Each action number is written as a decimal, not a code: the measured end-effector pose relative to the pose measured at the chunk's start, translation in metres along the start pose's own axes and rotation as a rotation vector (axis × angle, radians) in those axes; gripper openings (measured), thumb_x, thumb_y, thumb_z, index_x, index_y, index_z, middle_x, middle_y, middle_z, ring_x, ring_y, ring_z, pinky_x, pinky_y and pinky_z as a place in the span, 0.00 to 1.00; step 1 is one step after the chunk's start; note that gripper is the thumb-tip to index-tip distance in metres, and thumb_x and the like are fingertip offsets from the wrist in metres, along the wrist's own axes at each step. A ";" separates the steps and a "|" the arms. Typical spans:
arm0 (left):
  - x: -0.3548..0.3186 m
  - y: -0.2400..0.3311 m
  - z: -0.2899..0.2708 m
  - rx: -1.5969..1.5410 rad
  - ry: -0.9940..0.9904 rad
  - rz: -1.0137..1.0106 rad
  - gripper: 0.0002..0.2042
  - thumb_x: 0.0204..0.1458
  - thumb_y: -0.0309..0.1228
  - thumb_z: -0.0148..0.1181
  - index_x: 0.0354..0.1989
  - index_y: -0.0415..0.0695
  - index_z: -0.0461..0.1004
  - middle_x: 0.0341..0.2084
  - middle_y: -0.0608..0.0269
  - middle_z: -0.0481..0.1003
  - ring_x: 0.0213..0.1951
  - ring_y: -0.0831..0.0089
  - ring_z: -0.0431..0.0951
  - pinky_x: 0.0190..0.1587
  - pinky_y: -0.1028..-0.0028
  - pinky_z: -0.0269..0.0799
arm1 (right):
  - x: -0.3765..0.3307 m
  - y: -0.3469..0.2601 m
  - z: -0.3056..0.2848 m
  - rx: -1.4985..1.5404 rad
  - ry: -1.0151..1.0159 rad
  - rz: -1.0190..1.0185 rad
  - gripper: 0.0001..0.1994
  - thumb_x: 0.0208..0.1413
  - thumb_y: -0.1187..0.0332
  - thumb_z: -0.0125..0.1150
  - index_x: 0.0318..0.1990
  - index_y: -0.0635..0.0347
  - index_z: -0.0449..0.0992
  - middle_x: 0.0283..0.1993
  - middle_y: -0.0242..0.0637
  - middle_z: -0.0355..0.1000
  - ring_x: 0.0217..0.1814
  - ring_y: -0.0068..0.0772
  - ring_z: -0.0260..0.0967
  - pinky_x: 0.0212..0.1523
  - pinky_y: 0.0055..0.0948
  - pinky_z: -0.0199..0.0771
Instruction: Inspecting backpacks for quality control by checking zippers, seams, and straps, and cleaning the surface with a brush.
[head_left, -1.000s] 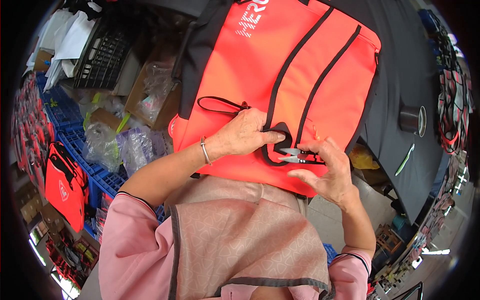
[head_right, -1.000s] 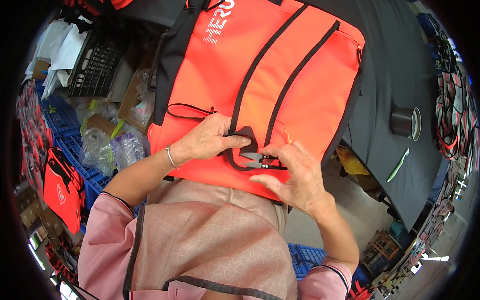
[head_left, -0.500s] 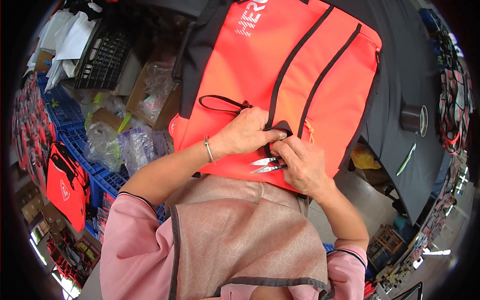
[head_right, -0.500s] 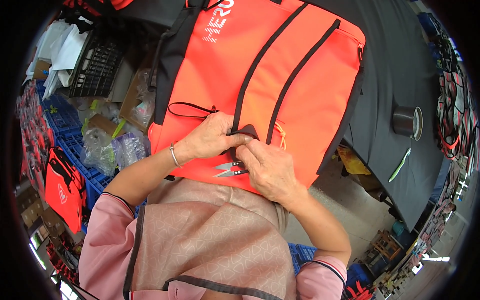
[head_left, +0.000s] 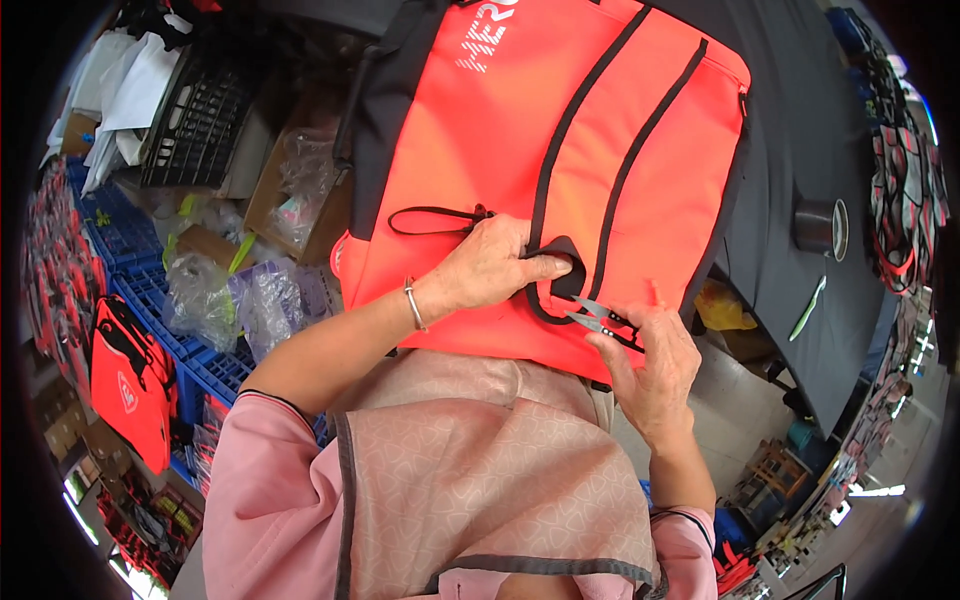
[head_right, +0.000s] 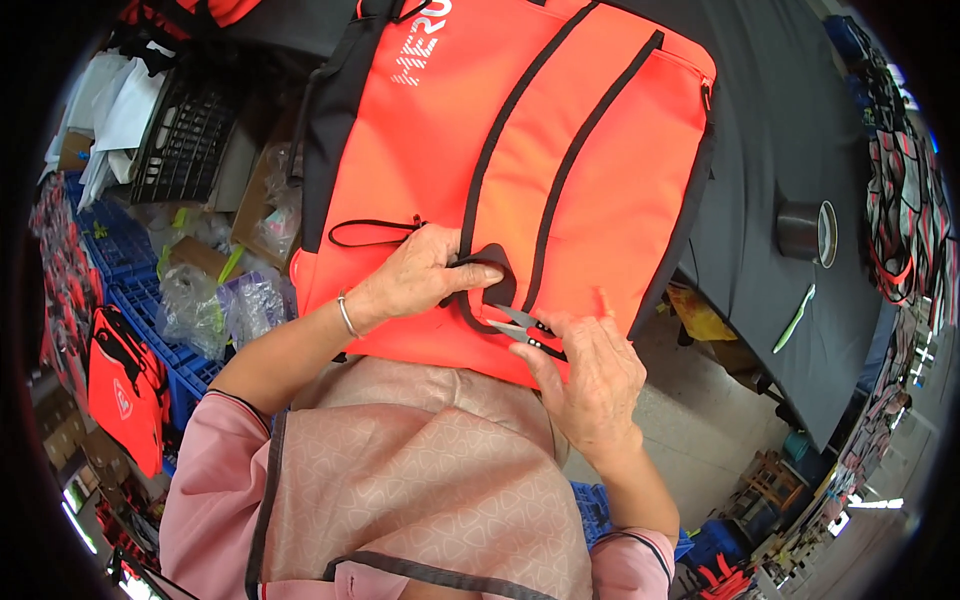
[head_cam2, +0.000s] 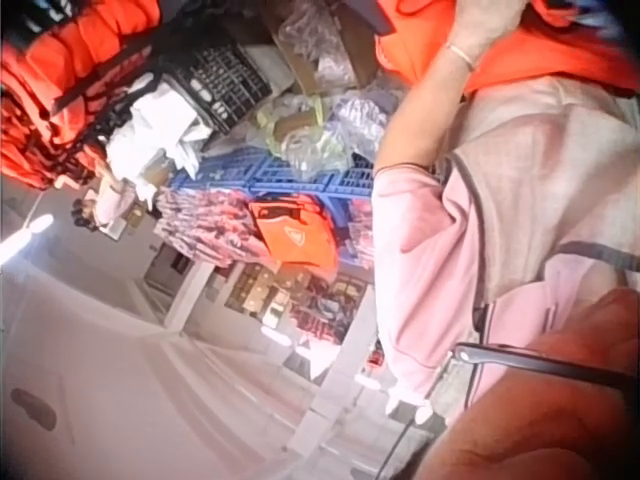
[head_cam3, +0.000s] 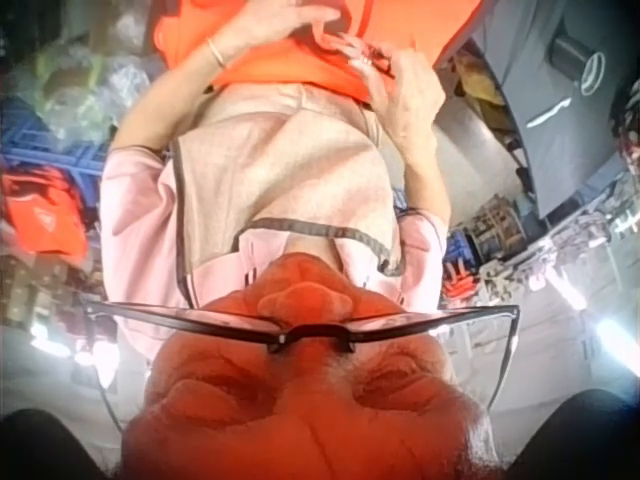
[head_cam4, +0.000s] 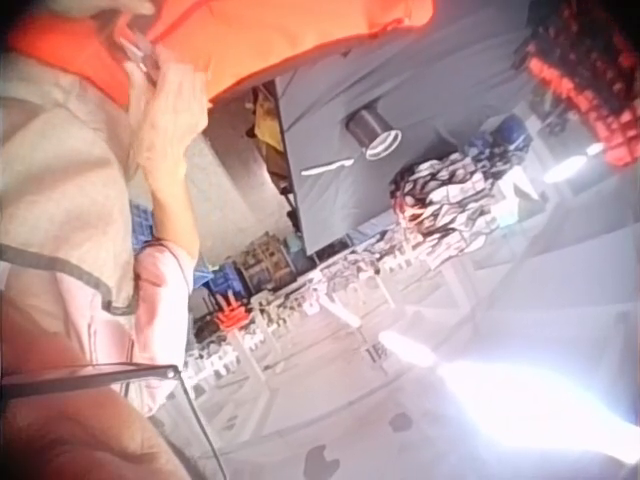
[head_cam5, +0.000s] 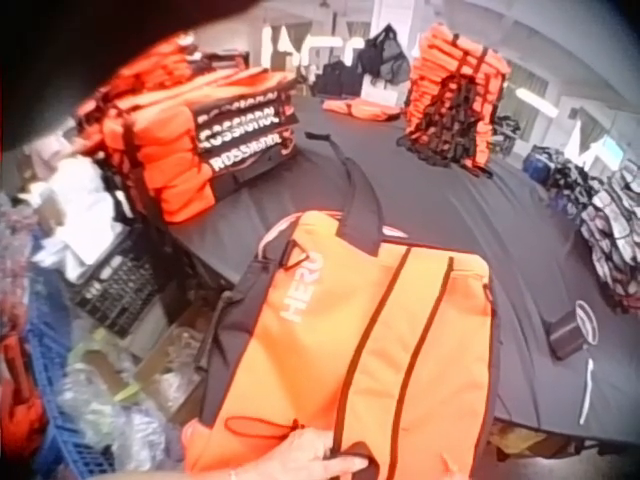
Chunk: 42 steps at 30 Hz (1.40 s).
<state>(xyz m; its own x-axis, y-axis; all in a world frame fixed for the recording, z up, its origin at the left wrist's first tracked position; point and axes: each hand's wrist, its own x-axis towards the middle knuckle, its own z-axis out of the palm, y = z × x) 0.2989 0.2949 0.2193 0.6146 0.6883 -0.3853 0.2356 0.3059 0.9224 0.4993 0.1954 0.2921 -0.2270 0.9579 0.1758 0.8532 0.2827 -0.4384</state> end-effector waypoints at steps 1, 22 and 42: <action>-0.002 0.000 0.002 -0.010 0.007 0.021 0.12 0.52 0.31 0.64 0.42 0.38 0.79 0.27 0.64 0.80 0.30 0.79 0.74 0.38 0.71 0.71 | -0.004 0.001 0.001 -0.068 0.016 0.011 0.19 0.41 0.61 0.76 0.40 0.58 0.78 0.27 0.32 0.70 0.26 0.34 0.66 0.27 0.30 0.68; -0.006 0.013 0.023 -0.082 0.099 0.022 0.11 0.53 0.30 0.63 0.38 0.34 0.78 0.24 0.63 0.78 0.29 0.82 0.73 0.35 0.73 0.71 | -0.016 -0.007 0.019 -0.170 0.137 0.071 0.16 0.40 0.65 0.75 0.37 0.59 0.79 0.28 0.31 0.70 0.25 0.32 0.65 0.26 0.29 0.67; 0.005 0.003 0.024 -0.163 0.018 -0.005 0.12 0.54 0.34 0.60 0.25 0.37 0.74 0.16 0.73 0.64 0.22 0.85 0.61 0.24 0.76 0.58 | -0.024 0.016 0.009 0.794 -0.042 0.394 0.13 0.43 0.75 0.76 0.37 0.67 0.80 0.29 0.35 0.77 0.28 0.23 0.72 0.29 0.24 0.71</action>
<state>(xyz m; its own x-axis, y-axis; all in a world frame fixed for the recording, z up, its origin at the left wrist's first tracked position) 0.3204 0.2838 0.2208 0.5996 0.6982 -0.3912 0.1121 0.4107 0.9048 0.5141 0.1774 0.2727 -0.0163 0.9896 -0.1428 0.2986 -0.1315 -0.9453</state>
